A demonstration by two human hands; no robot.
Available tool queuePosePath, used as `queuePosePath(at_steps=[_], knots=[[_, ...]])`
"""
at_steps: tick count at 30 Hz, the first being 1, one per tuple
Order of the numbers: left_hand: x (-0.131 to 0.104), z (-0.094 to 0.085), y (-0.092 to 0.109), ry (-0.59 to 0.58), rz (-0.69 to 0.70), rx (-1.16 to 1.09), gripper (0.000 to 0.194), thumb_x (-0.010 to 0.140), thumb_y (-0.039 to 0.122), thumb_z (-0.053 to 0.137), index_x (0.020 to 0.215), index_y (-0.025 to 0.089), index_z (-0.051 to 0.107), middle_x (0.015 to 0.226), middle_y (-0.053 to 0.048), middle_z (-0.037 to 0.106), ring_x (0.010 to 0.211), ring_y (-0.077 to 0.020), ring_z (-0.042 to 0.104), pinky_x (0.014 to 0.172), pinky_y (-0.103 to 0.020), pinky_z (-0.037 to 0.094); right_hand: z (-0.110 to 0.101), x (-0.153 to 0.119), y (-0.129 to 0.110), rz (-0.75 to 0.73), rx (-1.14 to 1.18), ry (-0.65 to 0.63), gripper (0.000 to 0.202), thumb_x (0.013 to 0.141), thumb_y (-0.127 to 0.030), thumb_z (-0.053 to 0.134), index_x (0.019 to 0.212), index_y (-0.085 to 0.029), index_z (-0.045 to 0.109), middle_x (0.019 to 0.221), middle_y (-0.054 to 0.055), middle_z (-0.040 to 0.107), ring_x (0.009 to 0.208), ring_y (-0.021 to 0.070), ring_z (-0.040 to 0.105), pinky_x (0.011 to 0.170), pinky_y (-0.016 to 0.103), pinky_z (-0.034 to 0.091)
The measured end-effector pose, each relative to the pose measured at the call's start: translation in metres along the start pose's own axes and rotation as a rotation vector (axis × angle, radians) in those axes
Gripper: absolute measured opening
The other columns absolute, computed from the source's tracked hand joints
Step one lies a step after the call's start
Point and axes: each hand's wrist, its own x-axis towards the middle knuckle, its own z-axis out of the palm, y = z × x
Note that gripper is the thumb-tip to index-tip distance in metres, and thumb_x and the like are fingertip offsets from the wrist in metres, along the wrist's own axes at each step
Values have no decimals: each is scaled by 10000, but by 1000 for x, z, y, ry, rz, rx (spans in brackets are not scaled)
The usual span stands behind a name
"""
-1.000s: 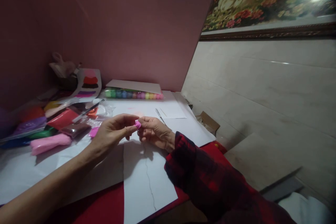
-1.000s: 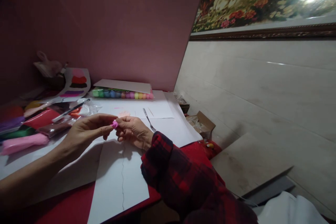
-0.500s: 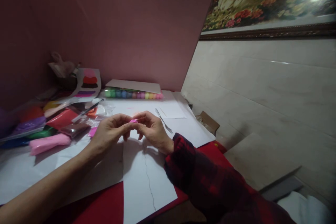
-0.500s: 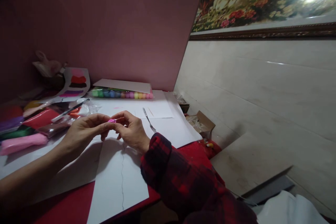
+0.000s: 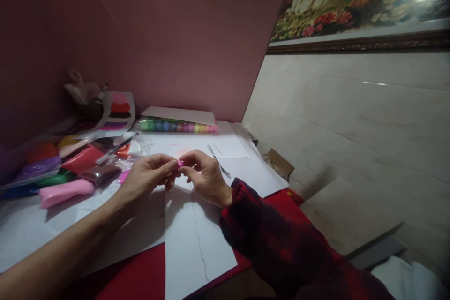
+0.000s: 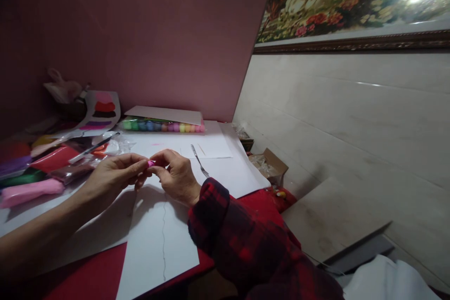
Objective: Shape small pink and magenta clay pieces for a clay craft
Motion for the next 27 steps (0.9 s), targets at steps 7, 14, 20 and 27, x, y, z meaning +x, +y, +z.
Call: queuePosePath(at_steps=[7,14,20,27], knots=[[-1,4,3,14,-56,-24,310,701,423,751,674,128,660,562,-3,598,467,-99,517,455,-217,425,-3,-1,-4,-63,-75,1,42,846,-227,599,819,-201,617,816,26,588,733,143,564,663,304,489],[-1,0,1,31,83,69,176,687,301,781,735,157,692,606,5,636,516,-90,536,512,-201,434,-1,3,-2,252,347,-18,211,755,-354,699,768,-181,580,664,-16,562,571,112,530,524,267,480],[-5,8,7,38,174,80,200,657,261,792,810,165,705,664,1,658,508,-107,551,499,-232,453,-10,10,2,622,834,-179,307,689,-336,790,765,-137,568,609,-29,554,498,57,488,464,181,422],[-6,8,10,1,111,183,215,709,314,750,836,144,717,661,-19,676,503,-96,528,494,-222,449,-10,9,2,692,867,-232,339,683,-346,805,756,-131,552,611,-35,541,478,42,466,440,159,403]])
